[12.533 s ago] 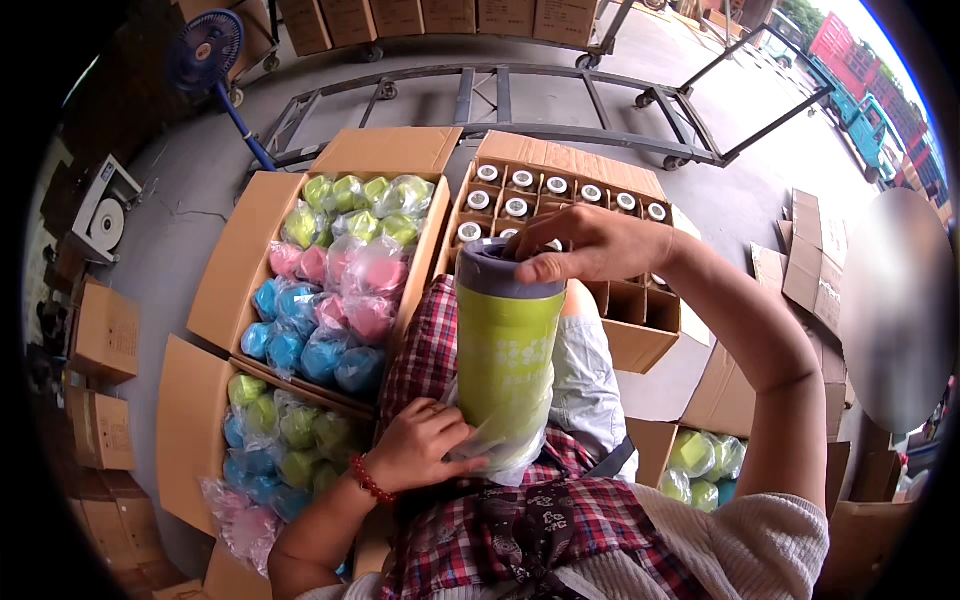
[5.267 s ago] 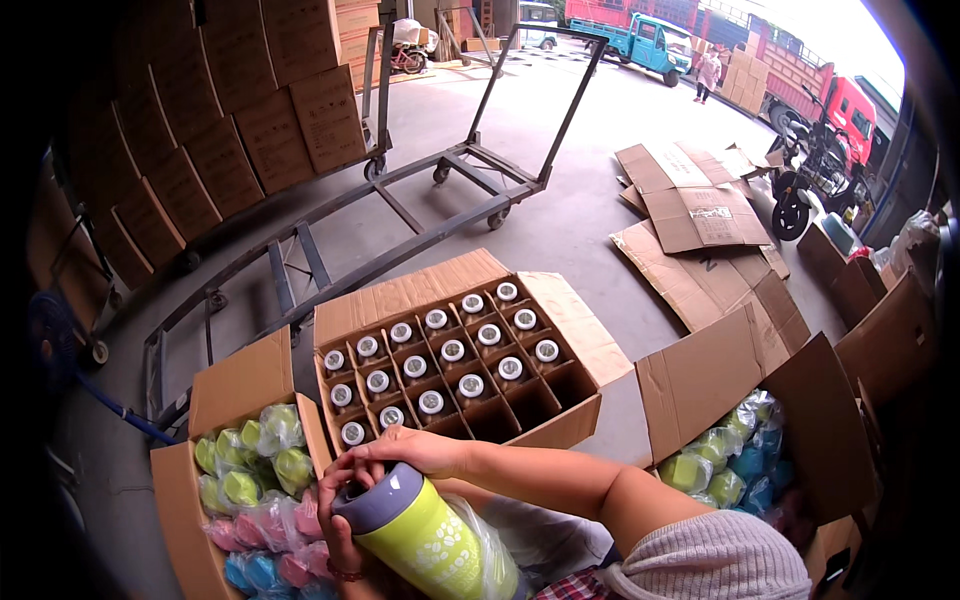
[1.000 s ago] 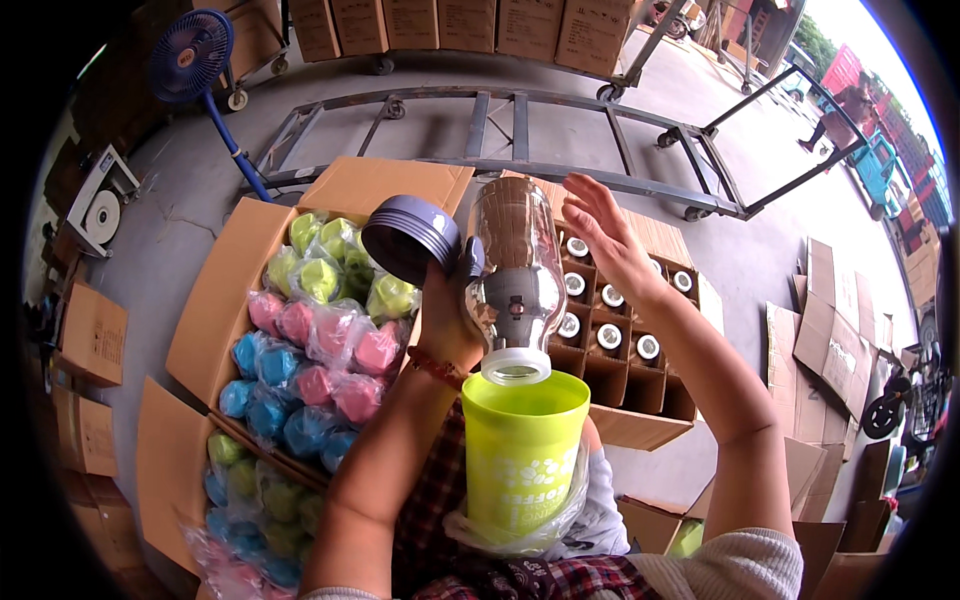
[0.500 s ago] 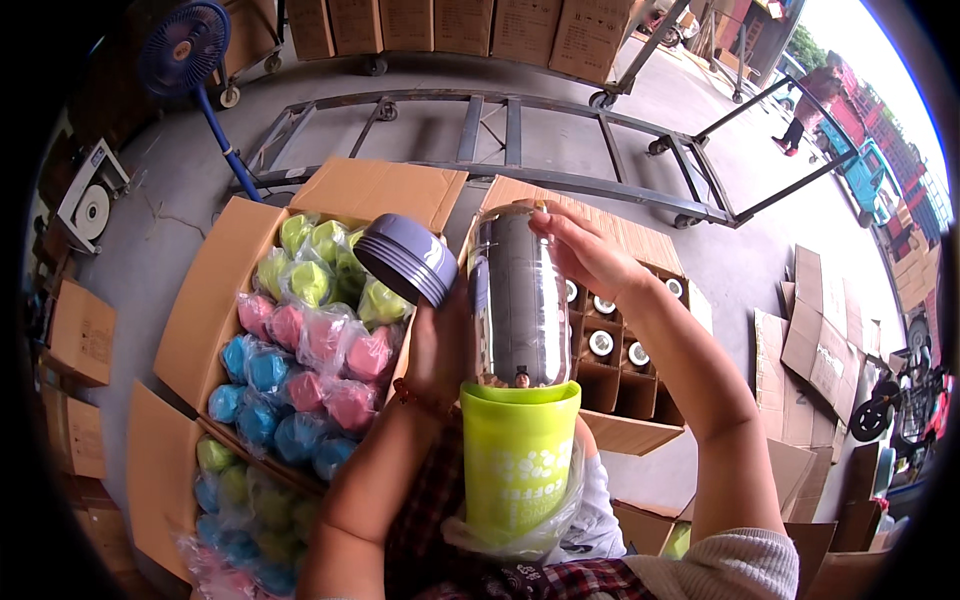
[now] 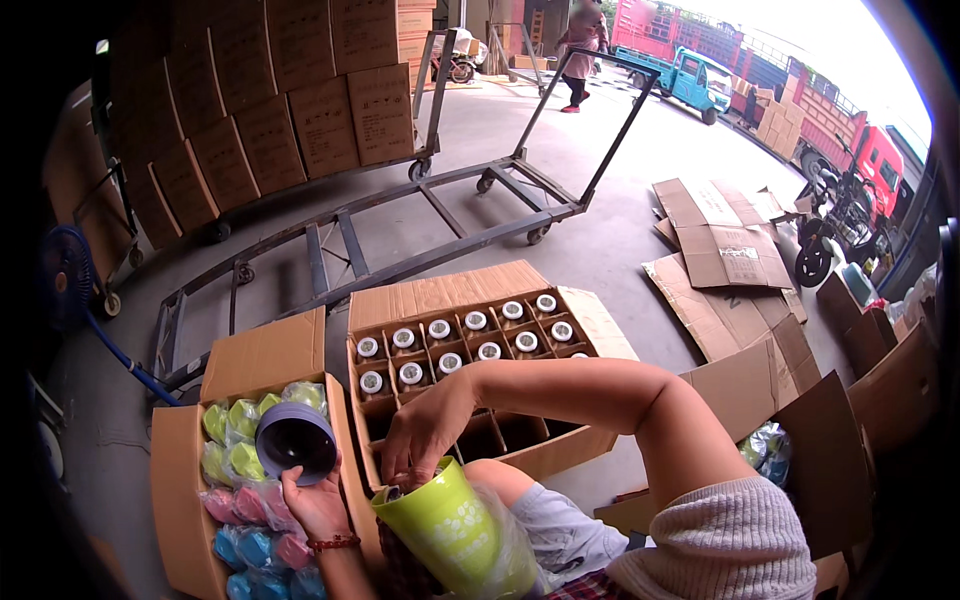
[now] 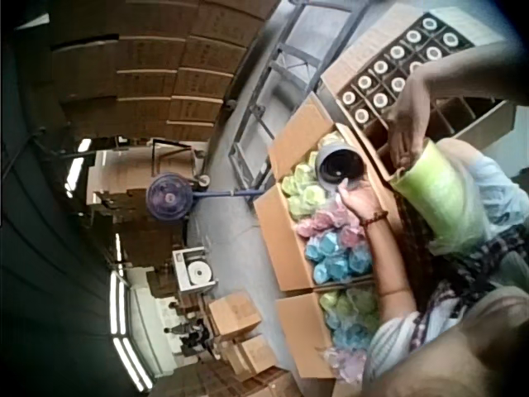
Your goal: The person assembles vacuum flasks by taking a flask body from a plastic bag, inserting a glass liner from a cardboard box, and screwing on a lid. They repeat this process with flasks of different colors, including pink and green, while sitting on the floor.
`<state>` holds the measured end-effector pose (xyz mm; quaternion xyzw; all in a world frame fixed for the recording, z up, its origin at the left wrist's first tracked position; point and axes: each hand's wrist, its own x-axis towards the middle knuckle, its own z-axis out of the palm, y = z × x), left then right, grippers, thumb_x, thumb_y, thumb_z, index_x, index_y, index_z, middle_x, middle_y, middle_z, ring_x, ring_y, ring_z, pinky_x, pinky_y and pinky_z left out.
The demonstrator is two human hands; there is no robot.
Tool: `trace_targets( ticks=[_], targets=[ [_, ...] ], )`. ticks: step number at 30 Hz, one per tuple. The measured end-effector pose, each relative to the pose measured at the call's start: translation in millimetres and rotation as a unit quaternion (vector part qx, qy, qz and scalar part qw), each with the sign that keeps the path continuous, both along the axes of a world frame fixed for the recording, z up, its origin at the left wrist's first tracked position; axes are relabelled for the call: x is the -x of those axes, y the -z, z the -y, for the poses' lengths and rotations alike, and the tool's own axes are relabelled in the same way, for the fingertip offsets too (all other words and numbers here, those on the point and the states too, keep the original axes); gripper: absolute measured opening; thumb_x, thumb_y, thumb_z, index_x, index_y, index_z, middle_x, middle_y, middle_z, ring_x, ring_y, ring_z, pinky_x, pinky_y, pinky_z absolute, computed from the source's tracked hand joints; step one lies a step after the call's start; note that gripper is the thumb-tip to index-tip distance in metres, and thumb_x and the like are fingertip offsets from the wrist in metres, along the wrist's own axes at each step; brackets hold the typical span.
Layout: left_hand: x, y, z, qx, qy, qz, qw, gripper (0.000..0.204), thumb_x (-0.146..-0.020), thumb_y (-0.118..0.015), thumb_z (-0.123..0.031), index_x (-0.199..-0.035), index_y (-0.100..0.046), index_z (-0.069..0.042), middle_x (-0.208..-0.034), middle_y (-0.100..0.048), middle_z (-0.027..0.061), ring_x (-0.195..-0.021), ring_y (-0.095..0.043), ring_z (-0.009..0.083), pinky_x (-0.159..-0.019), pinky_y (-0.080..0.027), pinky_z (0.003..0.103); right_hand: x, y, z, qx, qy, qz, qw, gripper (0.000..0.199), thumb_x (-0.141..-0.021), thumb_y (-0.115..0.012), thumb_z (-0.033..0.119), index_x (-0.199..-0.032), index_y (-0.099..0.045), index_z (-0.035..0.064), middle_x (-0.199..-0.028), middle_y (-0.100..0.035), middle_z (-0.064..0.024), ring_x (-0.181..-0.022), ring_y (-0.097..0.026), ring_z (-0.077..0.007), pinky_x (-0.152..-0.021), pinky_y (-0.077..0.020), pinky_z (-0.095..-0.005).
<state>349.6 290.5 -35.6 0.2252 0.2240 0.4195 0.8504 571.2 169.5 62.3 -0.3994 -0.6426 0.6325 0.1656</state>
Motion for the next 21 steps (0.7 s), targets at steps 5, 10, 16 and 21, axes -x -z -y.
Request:
trace_targets(
  ticks=[5, 10, 16, 21],
  targets=[
    [0.0, -9.3, 4.0, -0.036, 0.003, -0.026, 0.999, 0.040, -0.086, -0.052, -0.020, -0.121, -0.050, -0.001, -0.114, -0.062, 0.0139, -0.100, -0.064, 0.0265, -0.085, -0.055, 0.042, 37.4, -25.0, -4.4, -0.164, 0.014, 0.287, 0.944, 0.056, -0.085, -0.055, 0.064, -0.076, -0.073, 0.0125, -0.061, -0.066, -0.0061, -0.065, -0.065, -0.0232, -0.066, -0.0513, -0.0352],
    [-9.4, -8.0, 6.1, -0.088, -0.002, -0.045, 0.995, 0.043, -0.088, -0.048, -0.017, -0.128, -0.044, 0.001, -0.124, -0.055, 0.0152, -0.108, -0.059, 0.0287, -0.092, -0.052, 0.041, 27.9, -34.6, 7.6, -0.119, 0.181, 0.249, 0.944, 0.060, -0.090, -0.050, 0.062, -0.089, -0.070, 0.0060, -0.074, -0.067, -0.0100, -0.070, -0.065, -0.0234, -0.069, -0.0513, -0.0342],
    [-28.1, -23.6, 24.6, -0.285, 0.112, -0.144, 0.941, 0.063, -0.090, -0.057, -0.024, -0.142, -0.029, -0.004, -0.135, -0.041, 0.0130, -0.126, -0.042, 0.0267, -0.108, -0.032, 0.039, 5.4, -1.8, 30.4, -0.035, 0.425, -0.200, 0.882, 0.074, -0.093, -0.052, 0.055, -0.145, -0.032, 0.0060, -0.131, -0.051, -0.0097, -0.118, -0.053, -0.0194, -0.091, -0.0487, -0.0311],
    [-34.9, -19.8, 26.8, -0.313, 0.240, 0.021, 0.919, 0.068, -0.095, -0.047, -0.053, -0.137, -0.038, -0.001, -0.140, -0.043, 0.0134, -0.128, -0.044, 0.0247, -0.109, -0.034, 0.041, 7.7, 50.1, 35.4, -0.039, 0.362, -0.271, 0.891, 0.058, -0.090, -0.064, 0.043, -0.130, -0.051, 0.0031, -0.121, -0.056, -0.0067, -0.108, -0.053, -0.0120, -0.093, -0.0439, -0.0280]
  ],
)
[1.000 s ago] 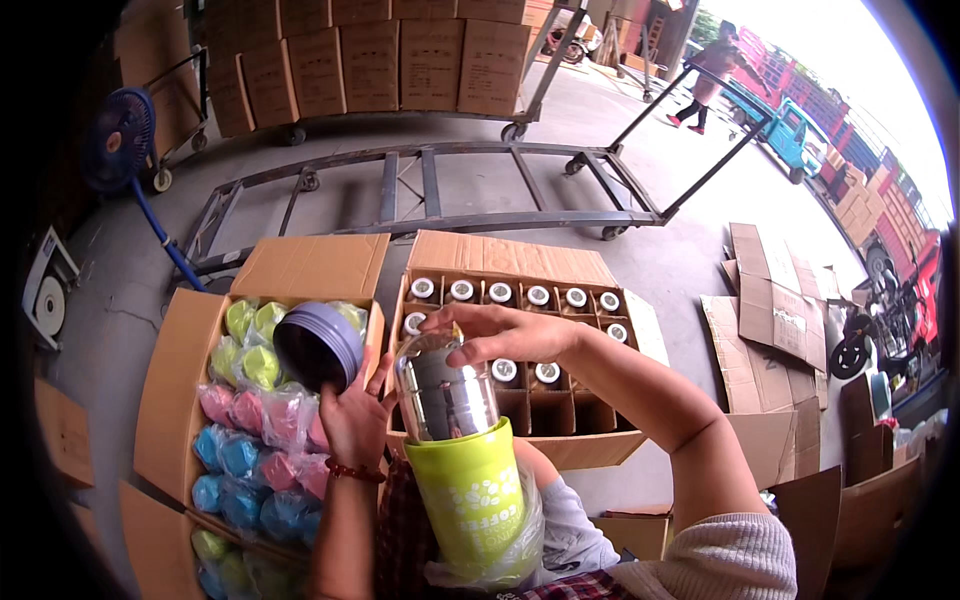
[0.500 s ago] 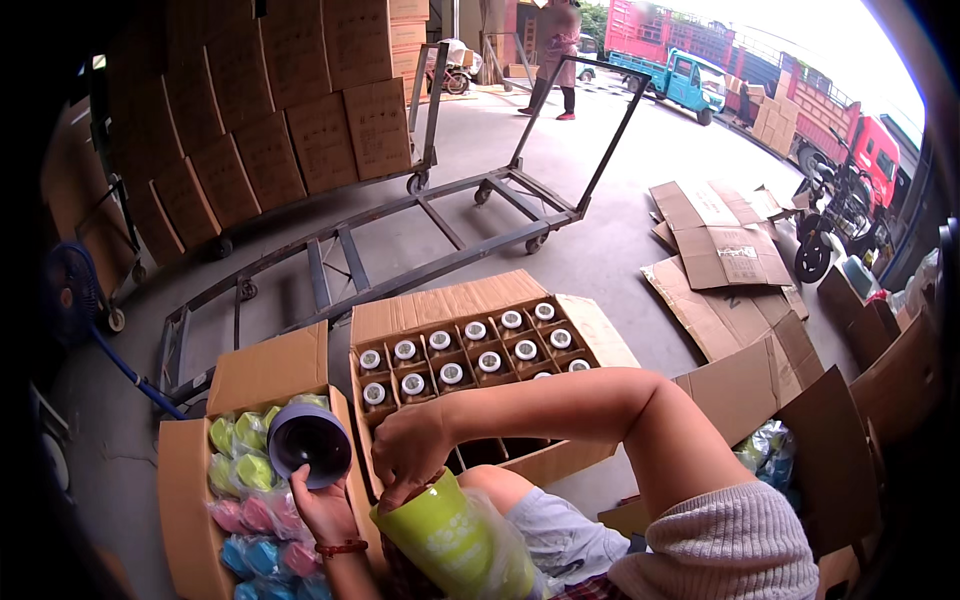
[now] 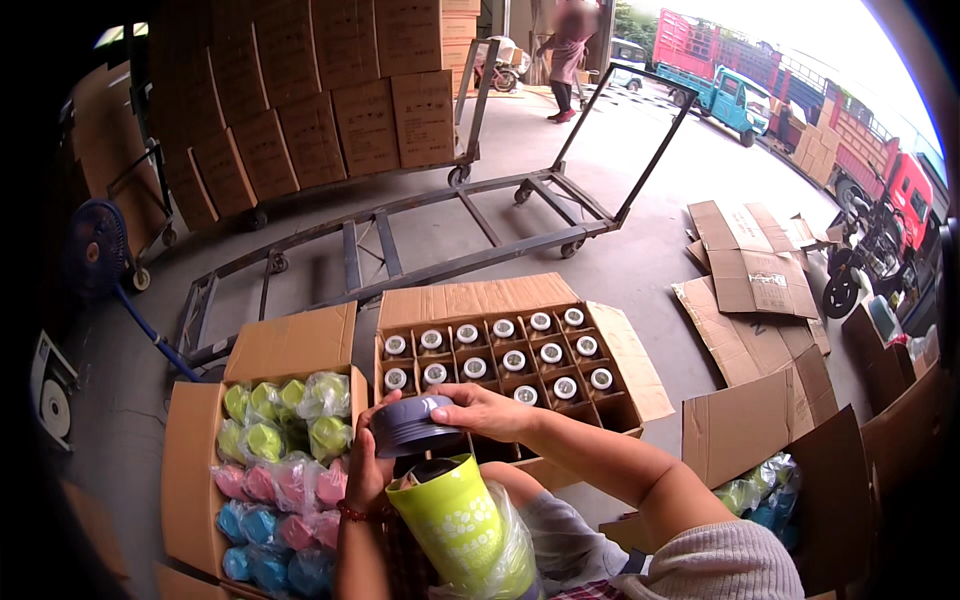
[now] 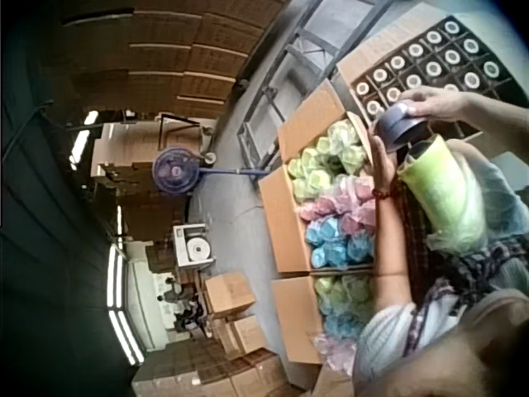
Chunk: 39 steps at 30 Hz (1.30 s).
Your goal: The person assembles vacuum flasks by taking a flask body from a plastic bag, inserting a glass liner from a cardboard box, and screwing on a lid. They repeat this process with flasks of different colors, including pink and green, while sitting on the floor.
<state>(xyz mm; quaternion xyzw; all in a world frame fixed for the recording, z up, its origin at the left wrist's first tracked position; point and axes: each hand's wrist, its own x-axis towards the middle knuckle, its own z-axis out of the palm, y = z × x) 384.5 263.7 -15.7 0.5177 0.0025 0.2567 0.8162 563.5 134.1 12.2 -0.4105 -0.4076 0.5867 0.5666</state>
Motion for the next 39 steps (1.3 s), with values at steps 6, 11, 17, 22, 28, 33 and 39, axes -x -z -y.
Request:
trace_targets(
  ticks=[6, 11, 17, 22, 28, 33, 39],
  targets=[
    [2.1, -10.5, 24.5, -0.042, 0.001, -0.035, 0.999, 0.038, -0.098, -0.051, -0.036, -0.116, -0.051, -0.002, -0.140, -0.043, 0.0173, -0.129, -0.042, 0.0260, -0.110, -0.031, 0.040, 2.4, 7.0, 31.7, -0.073, 0.009, -0.008, 0.997, 0.044, -0.087, -0.070, 0.026, -0.120, -0.056, 0.0002, -0.137, -0.049, -0.0111, -0.123, -0.048, -0.0206, -0.106, -0.0373, -0.0360],
    [22.6, -16.7, 30.3, -0.089, -0.042, -0.024, 0.995, 0.035, -0.097, -0.052, -0.035, -0.112, -0.054, -0.004, -0.138, -0.046, 0.0164, -0.131, -0.040, 0.0267, -0.111, -0.027, 0.042, 12.7, -3.0, 25.8, -0.092, -0.021, 0.015, 0.995, 0.043, -0.083, -0.074, 0.030, -0.113, -0.059, 0.0027, -0.139, -0.046, -0.0180, -0.132, -0.039, -0.0279, -0.108, -0.0327, -0.0431],
    [27.7, -11.0, 27.8, -0.097, -0.073, -0.018, 0.992, 0.032, -0.097, -0.052, -0.033, -0.110, -0.055, -0.004, -0.136, -0.048, 0.0158, -0.130, -0.041, 0.0270, -0.110, -0.028, 0.042, 5.7, 3.0, 13.0, -0.107, -0.065, 0.047, 0.991, 0.042, -0.083, -0.074, 0.024, -0.115, -0.059, 0.0015, -0.139, -0.047, -0.0133, -0.127, -0.044, -0.0247, -0.107, -0.0354, -0.0387],
    [34.3, -18.5, 33.8, -0.157, -0.087, -0.020, 0.984, 0.035, -0.096, -0.053, -0.034, -0.111, -0.055, -0.003, -0.133, -0.049, 0.0159, -0.129, -0.042, 0.0267, -0.109, -0.029, 0.042, 6.6, 2.3, 14.9, -0.126, -0.090, 0.034, 0.987, 0.041, -0.081, -0.076, 0.023, -0.112, -0.060, 0.0018, -0.136, -0.050, -0.0146, -0.126, -0.045, -0.0256, -0.108, -0.0331, -0.0398],
    [33.3, -7.0, 40.5, -0.149, -0.076, -0.022, 0.986, 0.038, -0.098, -0.050, -0.035, -0.115, -0.053, -0.001, -0.137, -0.047, 0.0147, -0.130, -0.041, 0.0259, -0.109, -0.029, 0.040, 9.5, -10.9, 29.2, -0.088, -0.059, 0.096, 0.990, 0.042, -0.082, -0.075, 0.024, -0.113, -0.060, 0.0002, -0.127, -0.057, -0.0132, -0.121, -0.050, -0.0241, -0.105, -0.0361, -0.0388],
    [47.9, 14.9, 26.3, 0.004, 0.008, -0.128, 0.992, 0.042, -0.103, -0.032, -0.030, -0.129, -0.049, -0.001, -0.146, -0.039, 0.0140, -0.135, -0.038, 0.0254, -0.111, -0.029, 0.037, 48.8, -64.6, 29.0, -0.125, 0.076, 0.632, 0.761, 0.049, -0.088, -0.061, 0.049, -0.099, -0.066, 0.0012, -0.081, -0.066, -0.0179, -0.081, -0.066, -0.0325, -0.078, -0.0512, -0.0396],
    [33.4, -91.4, 59.9, -0.449, -0.238, -0.122, 0.852, 0.036, -0.094, -0.057, -0.027, -0.116, -0.059, 0.001, -0.116, -0.061, 0.0159, -0.108, -0.059, 0.0307, -0.095, -0.043, 0.038, 16.6, -36.3, 12.3, -0.060, 0.012, 0.346, 0.936, 0.050, -0.097, -0.048, 0.048, -0.100, -0.071, 0.0027, -0.077, -0.066, -0.0133, -0.074, -0.063, -0.0202, -0.070, -0.0503, -0.0353]
  ],
)
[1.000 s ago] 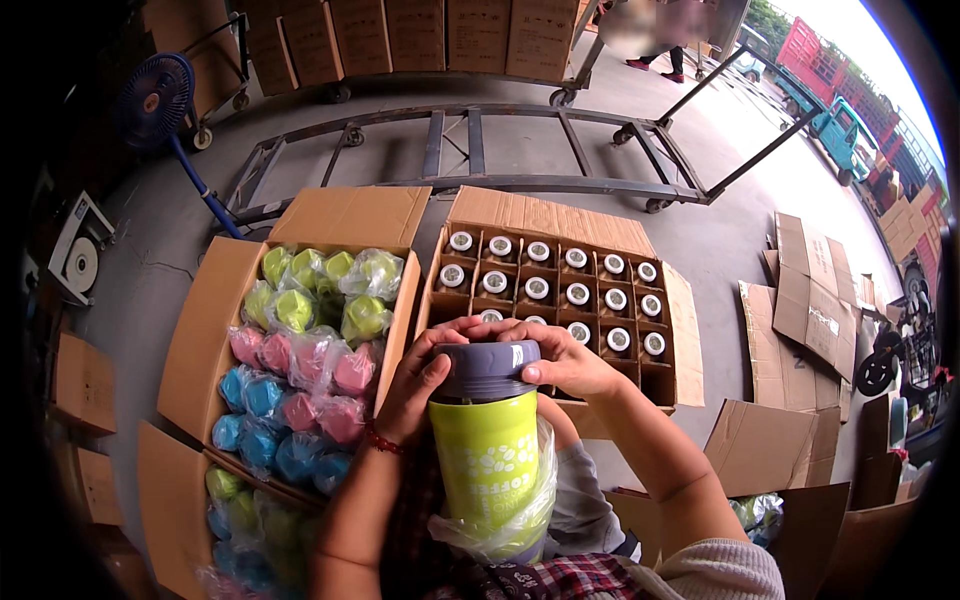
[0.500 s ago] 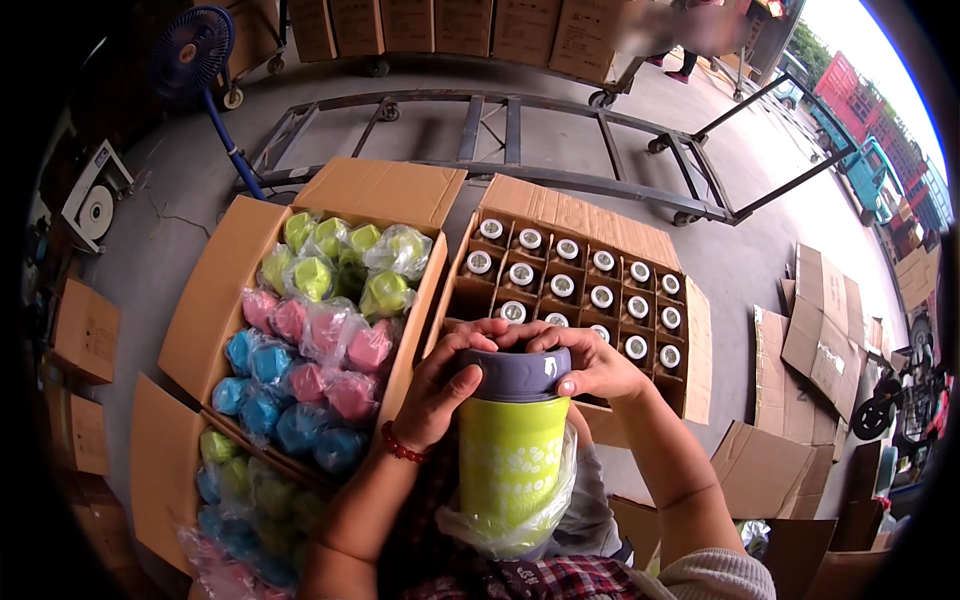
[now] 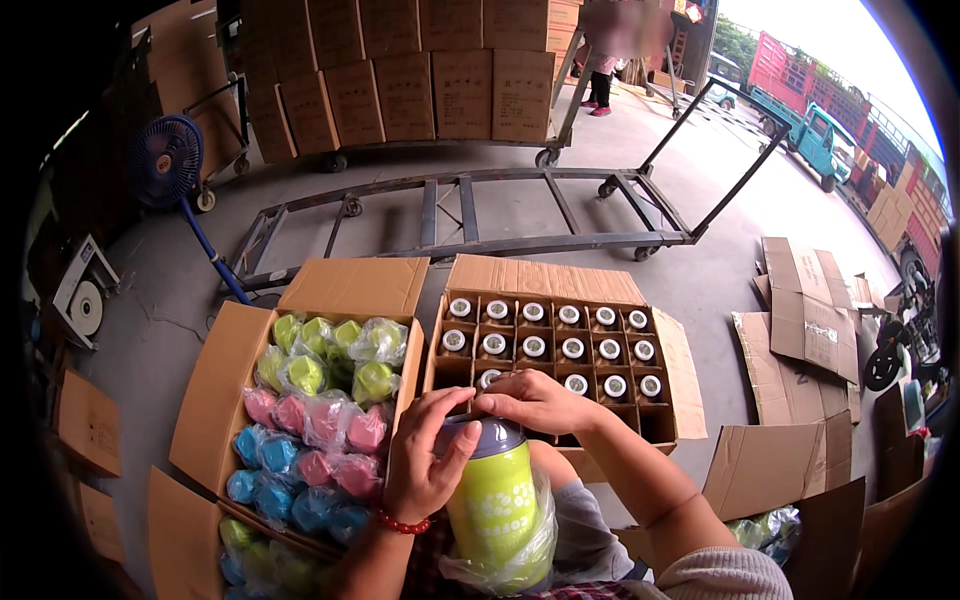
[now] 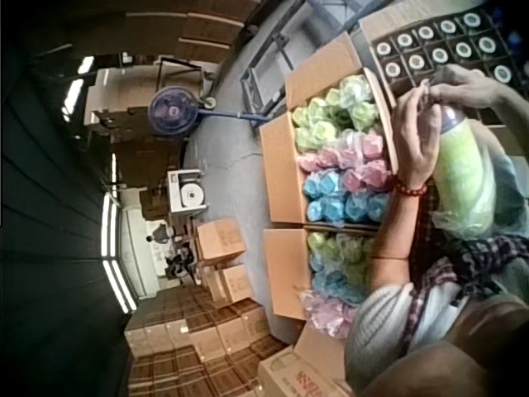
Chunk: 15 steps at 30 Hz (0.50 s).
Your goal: The person assembles vacuum flasks by taking a flask body from a plastic bag, inserting a glass liner from a cardboard box, and screwing on a lid. They repeat this process with flasks of different colors, including pink and green, while sitting on the floor.
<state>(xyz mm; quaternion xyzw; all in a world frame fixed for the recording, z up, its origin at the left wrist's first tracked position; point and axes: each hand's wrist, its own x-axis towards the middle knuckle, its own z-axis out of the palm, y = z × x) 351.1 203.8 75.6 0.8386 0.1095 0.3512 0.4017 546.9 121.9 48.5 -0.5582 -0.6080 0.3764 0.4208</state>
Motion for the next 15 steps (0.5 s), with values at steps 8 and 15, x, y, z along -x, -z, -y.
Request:
trace_targets(
  ticks=[8, 15],
  targets=[
    [7.6, 90.6, -20.8, 0.439, 0.163, 0.127, 0.874, 0.031, -0.101, -0.046, -0.025, -0.104, -0.065, -0.001, -0.123, -0.058, 0.0108, -0.124, -0.049, 0.0236, -0.105, -0.037, 0.035, 54.2, -30.1, 38.0, -0.070, 0.149, 0.371, 0.914, 0.044, -0.095, -0.051, 0.047, -0.105, -0.064, 0.0064, -0.081, -0.066, -0.0151, -0.071, -0.066, -0.0260, -0.061, -0.0513, -0.0385],
    [-6.4, 30.8, -10.7, 0.138, 0.062, 0.040, 0.988, 0.033, -0.097, -0.054, -0.029, -0.107, -0.059, 0.002, -0.112, -0.062, 0.0120, -0.101, -0.060, 0.0204, -0.085, -0.048, 0.032, 13.5, 13.5, -18.2, 0.042, 0.070, -0.326, 0.942, 0.047, -0.095, -0.051, 0.044, -0.110, -0.062, 0.0010, -0.093, -0.068, -0.0127, -0.089, -0.066, -0.0211, -0.081, -0.0516, -0.0373]
  ],
)
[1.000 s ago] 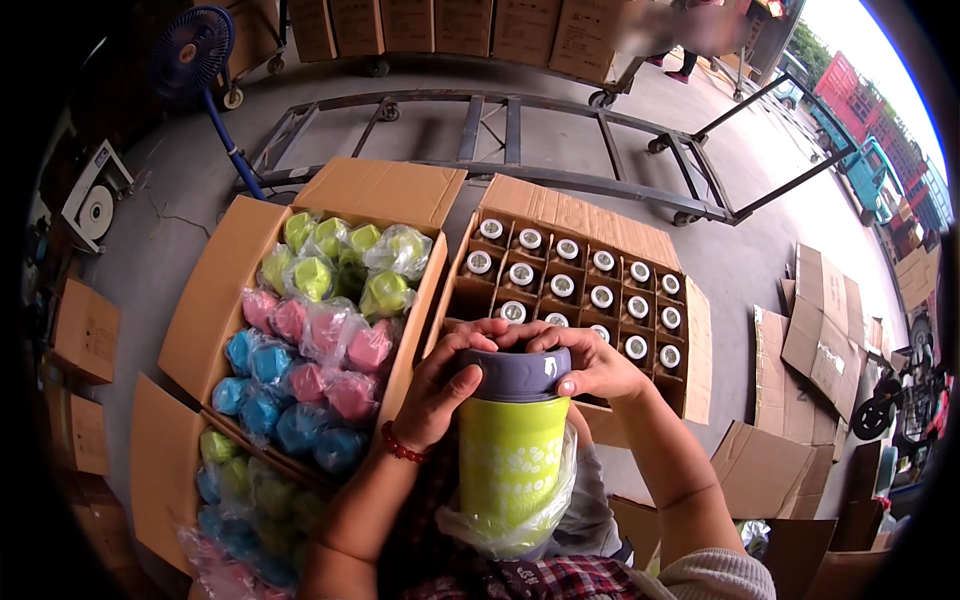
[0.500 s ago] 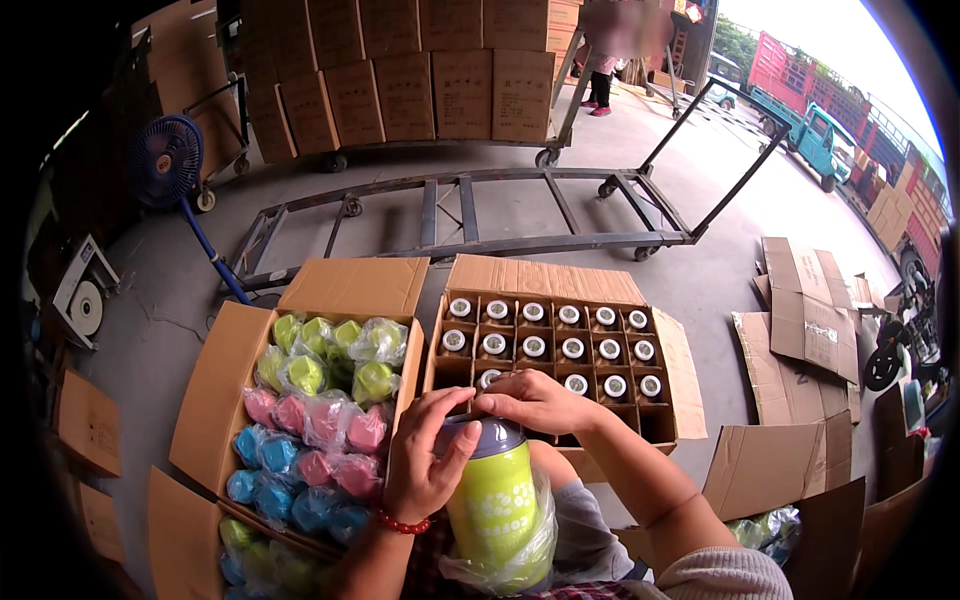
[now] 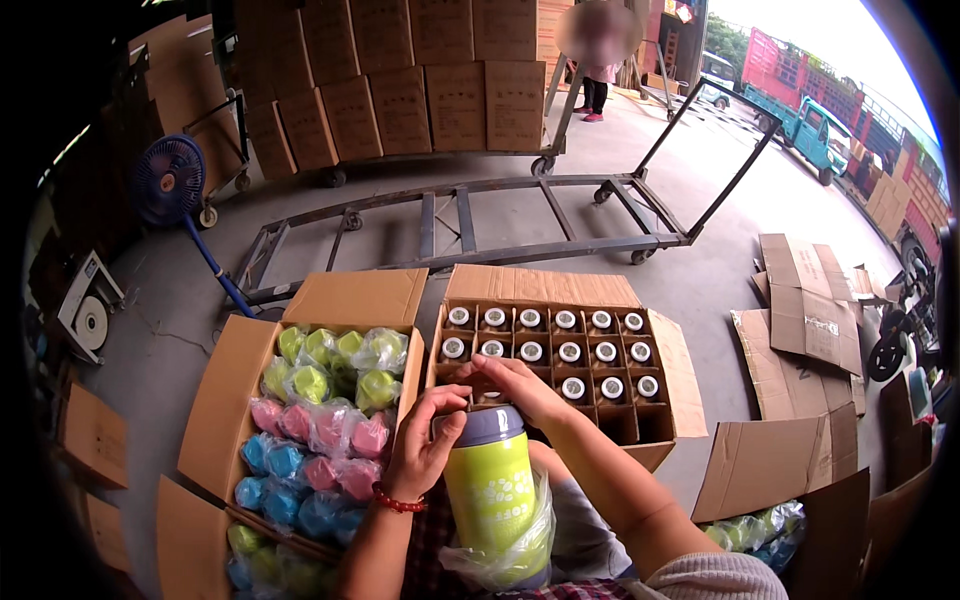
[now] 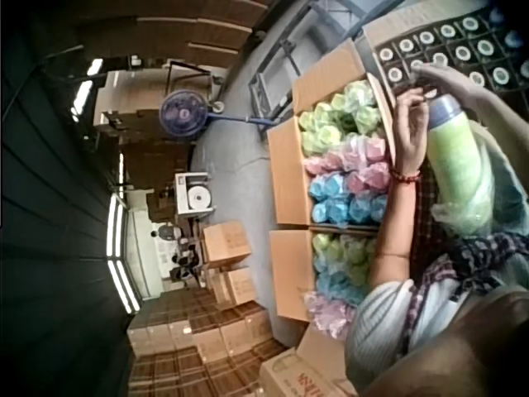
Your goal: The person assembles vacuum flasks by taking a flask body from a plastic bag, inserting a glass liner from a cardboard box, and screwing on a lid. They repeat this process with flasks of different colors, including pink and green, while sitting on the floor.
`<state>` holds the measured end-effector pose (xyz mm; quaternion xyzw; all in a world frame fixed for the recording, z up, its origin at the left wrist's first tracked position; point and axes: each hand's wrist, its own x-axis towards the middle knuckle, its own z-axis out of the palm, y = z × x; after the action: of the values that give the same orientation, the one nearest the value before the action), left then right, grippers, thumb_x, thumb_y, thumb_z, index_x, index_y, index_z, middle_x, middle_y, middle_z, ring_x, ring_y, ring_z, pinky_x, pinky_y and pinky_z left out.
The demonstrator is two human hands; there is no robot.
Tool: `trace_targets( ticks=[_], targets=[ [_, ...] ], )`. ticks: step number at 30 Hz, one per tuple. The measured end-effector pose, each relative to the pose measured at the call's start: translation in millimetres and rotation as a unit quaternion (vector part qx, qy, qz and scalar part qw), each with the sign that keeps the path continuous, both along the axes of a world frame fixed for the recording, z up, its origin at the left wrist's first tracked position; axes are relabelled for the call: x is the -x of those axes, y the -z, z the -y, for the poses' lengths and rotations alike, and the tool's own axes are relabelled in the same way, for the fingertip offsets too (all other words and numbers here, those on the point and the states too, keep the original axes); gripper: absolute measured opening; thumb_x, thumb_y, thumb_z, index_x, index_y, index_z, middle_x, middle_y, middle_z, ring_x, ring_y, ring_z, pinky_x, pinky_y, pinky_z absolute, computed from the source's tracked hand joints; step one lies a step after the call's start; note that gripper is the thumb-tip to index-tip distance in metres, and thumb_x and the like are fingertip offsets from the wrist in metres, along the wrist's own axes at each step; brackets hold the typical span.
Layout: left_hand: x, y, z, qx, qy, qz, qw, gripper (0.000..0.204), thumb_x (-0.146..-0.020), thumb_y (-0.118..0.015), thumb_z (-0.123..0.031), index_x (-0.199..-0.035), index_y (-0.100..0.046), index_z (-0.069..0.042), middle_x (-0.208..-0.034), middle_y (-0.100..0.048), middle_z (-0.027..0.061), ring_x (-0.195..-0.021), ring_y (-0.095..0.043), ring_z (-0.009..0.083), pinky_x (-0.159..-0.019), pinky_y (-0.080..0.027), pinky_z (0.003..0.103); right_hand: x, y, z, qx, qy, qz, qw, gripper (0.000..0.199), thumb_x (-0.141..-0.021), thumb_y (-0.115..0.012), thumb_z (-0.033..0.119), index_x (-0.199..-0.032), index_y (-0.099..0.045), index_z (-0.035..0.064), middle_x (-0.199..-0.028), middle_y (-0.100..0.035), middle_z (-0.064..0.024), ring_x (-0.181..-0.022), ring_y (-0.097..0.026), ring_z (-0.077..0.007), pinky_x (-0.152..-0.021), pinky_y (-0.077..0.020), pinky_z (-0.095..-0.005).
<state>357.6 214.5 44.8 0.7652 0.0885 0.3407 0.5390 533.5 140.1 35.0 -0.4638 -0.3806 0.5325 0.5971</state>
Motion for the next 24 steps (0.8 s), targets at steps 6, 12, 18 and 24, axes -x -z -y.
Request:
trace_targets(
  ticks=[6, 12, 18, 24],
  targets=[
    [-19.7, -16.9, 12.2, -0.101, 0.066, -0.058, 0.991, 0.021, -0.093, -0.060, -0.021, -0.101, -0.067, -0.003, -0.104, -0.067, 0.0123, -0.108, -0.060, 0.0241, -0.093, -0.046, 0.037, 0.7, 51.0, 11.0, 0.120, 0.057, -0.227, 0.965, 0.052, -0.099, -0.042, 0.040, -0.140, -0.043, 0.0075, -0.124, -0.058, -0.0081, -0.110, -0.057, -0.0181, -0.094, -0.0478, -0.0344],
    [27.8, 77.9, -26.4, 0.286, 0.067, 0.070, 0.953, 0.023, -0.098, -0.052, -0.021, -0.107, -0.064, -0.003, -0.120, -0.062, 0.0133, -0.113, -0.058, 0.0229, -0.099, -0.043, 0.035, 14.2, -51.1, 59.3, 0.078, 0.029, 0.558, 0.826, 0.054, -0.098, -0.040, 0.049, -0.103, -0.065, 0.0016, -0.082, -0.067, -0.0169, -0.074, -0.064, -0.0375, -0.069, -0.0504, -0.0435],
    [-29.9, -35.2, 22.7, -0.232, -0.041, -0.079, 0.969, 0.034, -0.089, -0.067, -0.023, -0.111, -0.059, 0.002, -0.103, -0.067, 0.0151, -0.098, -0.064, 0.0261, -0.085, -0.049, 0.034, -5.9, 78.7, -4.4, 0.022, 0.001, -0.209, 0.978, 0.047, -0.099, -0.042, 0.041, -0.134, -0.050, 0.0111, -0.124, -0.059, -0.0097, -0.108, -0.059, -0.0197, -0.094, -0.0474, -0.0361],
    [11.1, 61.3, -32.5, 0.184, 0.139, 0.072, 0.970, 0.026, -0.096, -0.056, -0.024, -0.101, -0.068, -0.001, -0.116, -0.064, 0.0125, -0.123, -0.050, 0.0268, -0.105, -0.037, 0.042, -0.3, -29.8, 50.7, 0.126, -0.005, 0.247, 0.961, 0.051, -0.099, -0.039, 0.047, -0.120, -0.063, 0.0073, -0.102, -0.067, -0.0158, -0.100, -0.064, -0.0283, -0.086, -0.0483, -0.0373]
  ],
)
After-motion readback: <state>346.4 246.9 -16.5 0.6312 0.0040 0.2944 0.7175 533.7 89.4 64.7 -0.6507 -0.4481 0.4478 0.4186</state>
